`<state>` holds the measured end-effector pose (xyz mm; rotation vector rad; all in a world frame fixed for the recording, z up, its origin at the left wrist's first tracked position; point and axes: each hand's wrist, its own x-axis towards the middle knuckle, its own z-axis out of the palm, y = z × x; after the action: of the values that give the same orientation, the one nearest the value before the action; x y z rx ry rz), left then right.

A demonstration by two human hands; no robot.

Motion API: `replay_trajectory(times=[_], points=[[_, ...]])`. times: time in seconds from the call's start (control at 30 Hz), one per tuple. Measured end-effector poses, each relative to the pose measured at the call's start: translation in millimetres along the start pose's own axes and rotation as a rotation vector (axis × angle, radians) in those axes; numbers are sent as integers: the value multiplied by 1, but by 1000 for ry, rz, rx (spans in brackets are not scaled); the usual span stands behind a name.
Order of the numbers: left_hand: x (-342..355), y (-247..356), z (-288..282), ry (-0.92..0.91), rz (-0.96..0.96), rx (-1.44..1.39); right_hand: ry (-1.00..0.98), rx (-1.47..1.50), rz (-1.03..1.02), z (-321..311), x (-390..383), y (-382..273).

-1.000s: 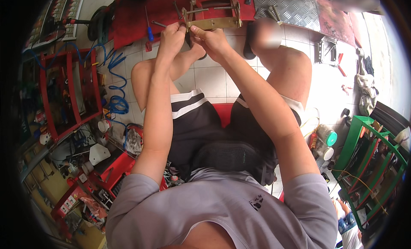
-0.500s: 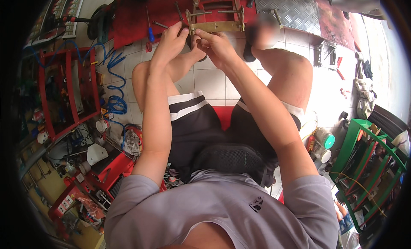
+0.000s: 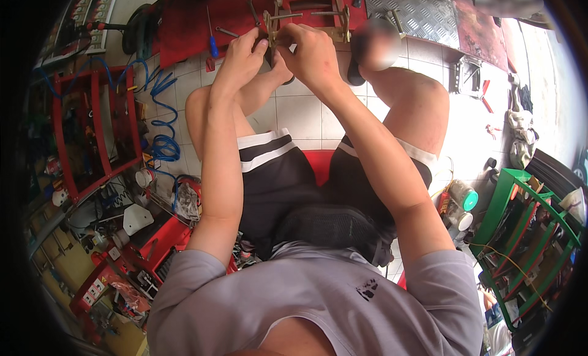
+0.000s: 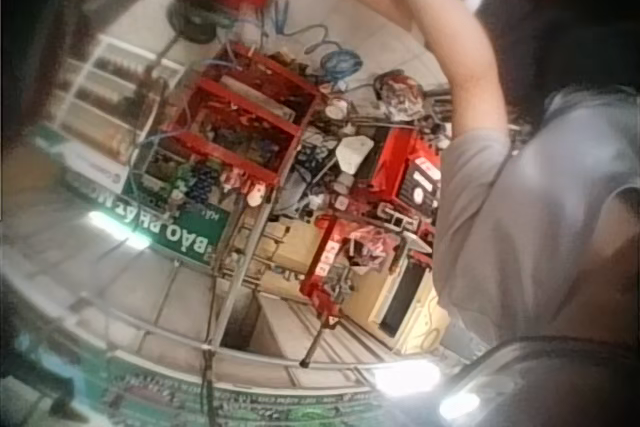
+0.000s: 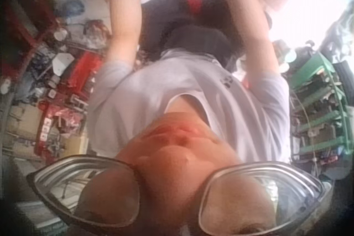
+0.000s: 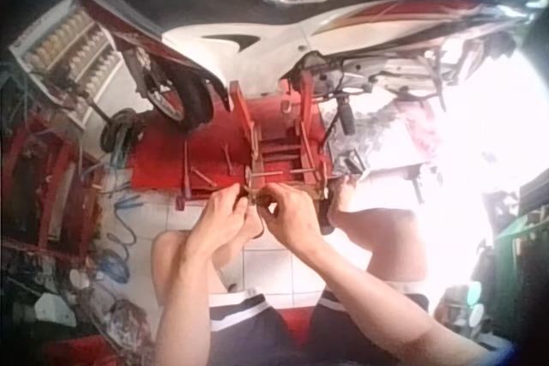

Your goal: The person sits on a red stool in a workshop and works on the underside of a white scooter. They use a wrench to tighten a bolt on a metal bracket attached to the scooter's frame, then pick up a small metal part and attach it to the bracket.

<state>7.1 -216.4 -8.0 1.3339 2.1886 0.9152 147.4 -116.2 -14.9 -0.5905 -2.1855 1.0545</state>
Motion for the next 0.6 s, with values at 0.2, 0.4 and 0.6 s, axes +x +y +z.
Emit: replay_trajectory(times=[0.2, 0.4, 0.6], points=[[4, -7, 5, 102, 46, -19, -11, -175, 8, 7, 0, 2], [13, 3, 12, 143, -145, -505, 31, -278, -103, 5, 1, 1], [14, 24, 31, 161, -490, -1234, 49, -273, -139, 7, 2, 2]])
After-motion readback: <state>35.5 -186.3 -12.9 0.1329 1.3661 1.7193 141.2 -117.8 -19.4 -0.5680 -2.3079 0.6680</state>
